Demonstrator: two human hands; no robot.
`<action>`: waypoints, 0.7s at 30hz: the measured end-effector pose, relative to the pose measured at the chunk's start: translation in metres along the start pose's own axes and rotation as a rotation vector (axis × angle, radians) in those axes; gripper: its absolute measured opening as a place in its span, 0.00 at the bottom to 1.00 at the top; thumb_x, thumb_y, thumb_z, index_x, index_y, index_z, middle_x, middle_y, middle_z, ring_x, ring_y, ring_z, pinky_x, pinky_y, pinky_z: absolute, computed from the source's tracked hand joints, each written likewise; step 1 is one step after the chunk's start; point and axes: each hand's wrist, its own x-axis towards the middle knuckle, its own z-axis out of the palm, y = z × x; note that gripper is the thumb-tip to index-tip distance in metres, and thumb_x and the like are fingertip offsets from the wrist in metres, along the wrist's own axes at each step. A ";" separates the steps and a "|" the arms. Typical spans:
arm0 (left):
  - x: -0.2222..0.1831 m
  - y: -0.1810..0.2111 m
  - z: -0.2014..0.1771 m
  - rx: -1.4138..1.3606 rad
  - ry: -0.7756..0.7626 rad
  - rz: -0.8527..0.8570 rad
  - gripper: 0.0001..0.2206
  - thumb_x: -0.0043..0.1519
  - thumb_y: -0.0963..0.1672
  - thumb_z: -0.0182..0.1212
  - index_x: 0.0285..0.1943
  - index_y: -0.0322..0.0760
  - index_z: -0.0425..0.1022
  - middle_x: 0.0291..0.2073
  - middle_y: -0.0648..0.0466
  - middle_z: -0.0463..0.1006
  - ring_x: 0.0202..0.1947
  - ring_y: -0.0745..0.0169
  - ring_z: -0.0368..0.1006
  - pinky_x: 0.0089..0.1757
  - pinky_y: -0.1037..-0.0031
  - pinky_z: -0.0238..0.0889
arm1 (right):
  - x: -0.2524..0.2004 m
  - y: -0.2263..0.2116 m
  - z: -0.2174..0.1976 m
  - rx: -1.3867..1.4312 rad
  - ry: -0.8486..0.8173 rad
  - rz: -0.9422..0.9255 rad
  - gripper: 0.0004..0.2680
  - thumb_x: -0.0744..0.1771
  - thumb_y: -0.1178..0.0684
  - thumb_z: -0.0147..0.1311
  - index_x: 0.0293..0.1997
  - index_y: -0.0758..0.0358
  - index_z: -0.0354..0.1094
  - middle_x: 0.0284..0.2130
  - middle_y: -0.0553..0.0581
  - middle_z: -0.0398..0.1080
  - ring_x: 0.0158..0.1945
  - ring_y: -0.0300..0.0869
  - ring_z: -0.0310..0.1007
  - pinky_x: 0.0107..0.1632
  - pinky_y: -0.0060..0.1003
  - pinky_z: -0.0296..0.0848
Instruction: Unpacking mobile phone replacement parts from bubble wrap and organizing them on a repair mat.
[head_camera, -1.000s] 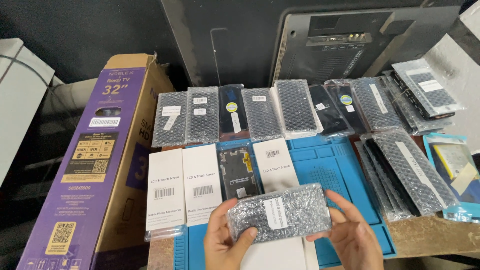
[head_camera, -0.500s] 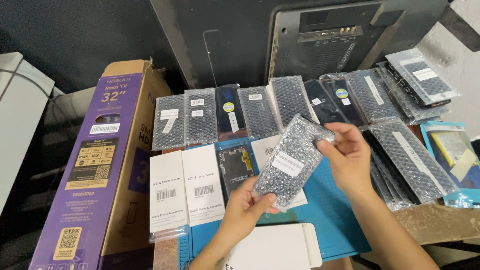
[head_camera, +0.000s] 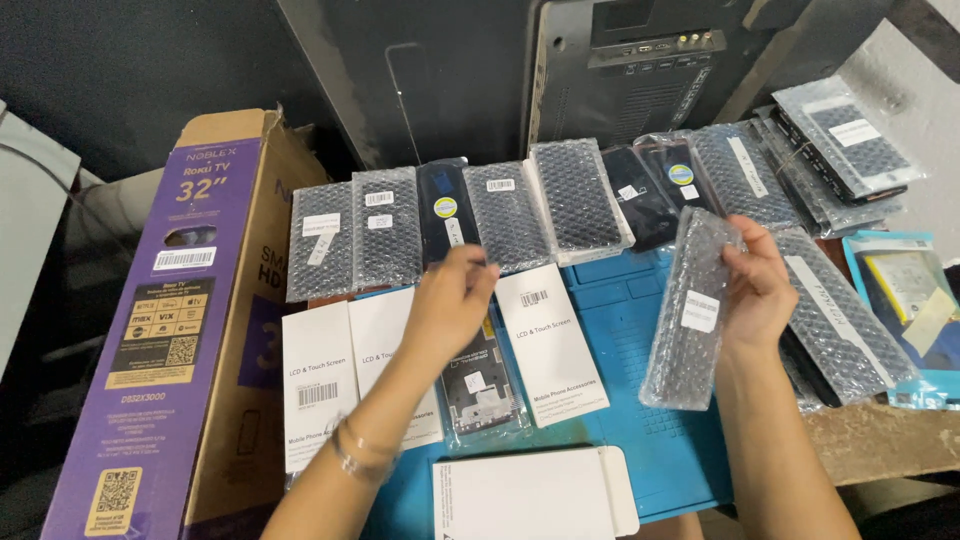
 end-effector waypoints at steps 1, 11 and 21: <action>0.014 -0.002 0.003 0.000 0.000 0.002 0.17 0.60 0.49 0.46 0.54 0.35 0.64 0.44 0.47 0.77 0.47 0.50 0.73 0.47 0.62 0.65 | -0.002 0.004 0.004 0.000 0.001 -0.002 0.12 0.57 0.56 0.48 0.42 0.58 0.65 0.29 0.51 0.69 0.28 0.38 0.66 0.31 0.27 0.63; 0.079 -0.014 0.015 -0.378 0.172 -0.261 0.25 0.50 0.43 0.64 0.53 0.22 0.63 0.41 0.35 0.73 0.44 0.40 0.71 0.38 0.60 0.69 | -0.023 0.008 0.025 -0.185 -0.106 -0.018 0.15 0.57 0.58 0.47 0.47 0.65 0.65 0.32 0.50 0.66 0.32 0.30 0.64 0.43 0.23 0.64; 0.034 -0.005 -0.025 -0.956 0.312 0.129 0.13 0.53 0.36 0.59 0.46 0.22 0.70 0.27 0.52 0.66 0.28 0.65 0.67 0.30 0.75 0.69 | -0.033 0.040 0.024 -0.071 -0.571 0.138 0.16 0.55 0.64 0.51 0.45 0.75 0.64 0.22 0.62 0.69 0.22 0.41 0.68 0.30 0.33 0.67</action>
